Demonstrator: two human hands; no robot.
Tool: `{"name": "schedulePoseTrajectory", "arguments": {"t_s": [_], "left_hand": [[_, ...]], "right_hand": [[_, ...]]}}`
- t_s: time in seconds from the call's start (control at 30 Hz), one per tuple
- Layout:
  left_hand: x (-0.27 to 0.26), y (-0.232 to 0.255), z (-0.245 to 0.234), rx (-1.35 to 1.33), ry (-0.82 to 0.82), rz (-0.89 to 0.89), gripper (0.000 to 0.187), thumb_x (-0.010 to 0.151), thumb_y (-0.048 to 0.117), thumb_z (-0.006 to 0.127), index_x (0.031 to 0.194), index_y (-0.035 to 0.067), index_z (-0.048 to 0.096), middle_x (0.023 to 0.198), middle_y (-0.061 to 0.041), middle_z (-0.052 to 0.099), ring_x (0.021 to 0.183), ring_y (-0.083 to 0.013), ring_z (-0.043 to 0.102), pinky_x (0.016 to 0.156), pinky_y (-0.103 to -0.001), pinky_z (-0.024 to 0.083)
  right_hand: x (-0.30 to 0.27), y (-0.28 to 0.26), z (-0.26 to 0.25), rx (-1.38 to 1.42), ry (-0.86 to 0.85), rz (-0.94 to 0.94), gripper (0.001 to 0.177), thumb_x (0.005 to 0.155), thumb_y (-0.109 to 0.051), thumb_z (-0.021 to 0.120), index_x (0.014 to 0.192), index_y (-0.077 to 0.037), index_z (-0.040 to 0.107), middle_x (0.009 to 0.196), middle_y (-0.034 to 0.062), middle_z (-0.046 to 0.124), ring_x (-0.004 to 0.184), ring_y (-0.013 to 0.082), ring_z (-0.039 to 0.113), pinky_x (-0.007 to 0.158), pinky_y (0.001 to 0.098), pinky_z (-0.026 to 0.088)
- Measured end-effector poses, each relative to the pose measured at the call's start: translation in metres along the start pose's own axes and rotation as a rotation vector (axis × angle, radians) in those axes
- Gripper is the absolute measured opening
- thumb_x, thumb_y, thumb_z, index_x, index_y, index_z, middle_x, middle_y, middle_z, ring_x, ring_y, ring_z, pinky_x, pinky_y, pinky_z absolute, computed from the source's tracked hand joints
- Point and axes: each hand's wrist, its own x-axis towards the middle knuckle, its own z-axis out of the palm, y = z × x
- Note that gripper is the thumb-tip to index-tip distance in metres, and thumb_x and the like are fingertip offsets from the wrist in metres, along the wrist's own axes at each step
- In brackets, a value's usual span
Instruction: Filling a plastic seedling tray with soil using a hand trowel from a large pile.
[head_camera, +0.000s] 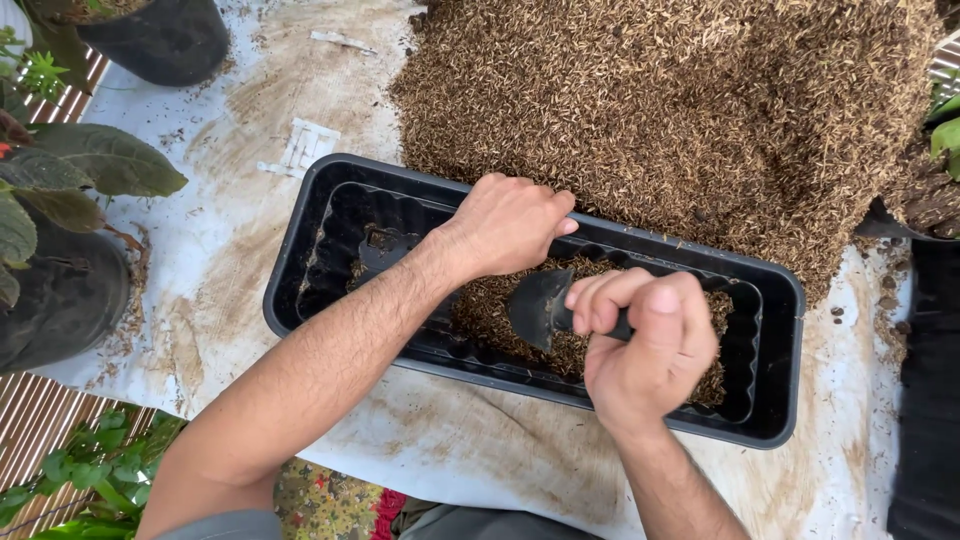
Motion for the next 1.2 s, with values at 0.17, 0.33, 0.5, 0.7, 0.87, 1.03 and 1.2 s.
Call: {"name": "schedulePoseTrajectory", "arguments": {"t_s": [0.17,0.33,0.5,0.7,0.87,1.03,1.2], "left_hand": [[0.0,-0.001,0.004,0.014,0.02,0.005,0.027,0.09,0.031,0.046,0.097,0.009,0.06,0.076,-0.01,0.066,0.078,-0.0275,0.066,0.069,-0.044,0.051],[0.0,0.001,-0.001,0.026,0.018,0.016,0.026,0.09,0.03,0.046,0.096,0.009,0.06,0.076,-0.01,0.066,0.078,-0.0273,0.066,0.068,-0.044,0.051],[0.0,-0.001,0.004,-0.002,0.011,-0.006,0.027,0.091,0.03,0.045,0.098,0.008,0.06,0.078,-0.011,0.066,0.08,-0.028,0.066,0.071,-0.044,0.05],[0.007,-0.002,0.002,-0.004,-0.138,-0.038,0.029,0.098,0.033,0.04,0.09,0.008,0.053,0.071,-0.004,0.061,0.065,-0.0227,0.06,0.061,-0.045,0.05],[0.007,-0.001,-0.001,-0.002,-0.148,-0.045,0.028,0.098,0.032,0.039,0.09,0.008,0.052,0.073,-0.005,0.061,0.065,-0.0241,0.06,0.06,-0.044,0.049],[0.006,0.0,0.0,0.024,-0.109,-0.014,0.027,0.097,0.029,0.04,0.087,0.008,0.052,0.074,-0.006,0.063,0.065,-0.0283,0.061,0.055,-0.045,0.047],[0.006,0.002,-0.002,0.042,-0.138,-0.043,0.027,0.097,0.031,0.042,0.086,0.009,0.052,0.07,-0.006,0.06,0.063,-0.0257,0.06,0.058,-0.045,0.048]], "right_hand": [[-0.012,0.009,0.005,-0.122,-0.066,0.055,0.034,0.098,-0.012,0.032,0.066,-0.007,0.041,0.046,0.0065,0.042,0.042,0.0189,0.05,0.053,0.0359,0.051],[-0.012,0.009,0.0,-0.126,-0.075,0.05,0.035,0.098,-0.012,0.031,0.066,-0.006,0.043,0.048,0.0059,0.043,0.044,0.0188,0.052,0.057,0.0372,0.052],[0.003,-0.009,-0.023,0.036,0.027,0.046,0.029,0.097,-0.019,0.031,0.069,-0.011,0.033,0.045,0.0051,0.032,0.037,0.0195,0.043,0.046,0.035,0.046],[0.002,-0.035,-0.02,-0.101,0.074,0.17,0.031,0.098,-0.026,0.037,0.071,-0.012,0.03,0.054,0.0088,0.034,0.046,0.0201,0.04,0.055,0.0357,0.047],[-0.01,-0.022,-0.015,-0.132,0.025,0.188,0.031,0.096,-0.023,0.036,0.068,-0.011,0.028,0.049,0.0084,0.033,0.043,0.0202,0.039,0.05,0.0352,0.043],[-0.006,-0.028,-0.018,-0.174,-0.018,0.167,0.032,0.095,-0.022,0.036,0.066,-0.01,0.028,0.05,0.0079,0.035,0.044,0.0198,0.041,0.05,0.0344,0.045],[0.024,-0.059,-0.05,0.014,0.313,0.223,0.023,0.085,-0.013,0.035,0.062,-0.014,0.031,0.049,0.0044,0.032,0.042,0.016,0.034,0.047,0.0317,0.039]]}}
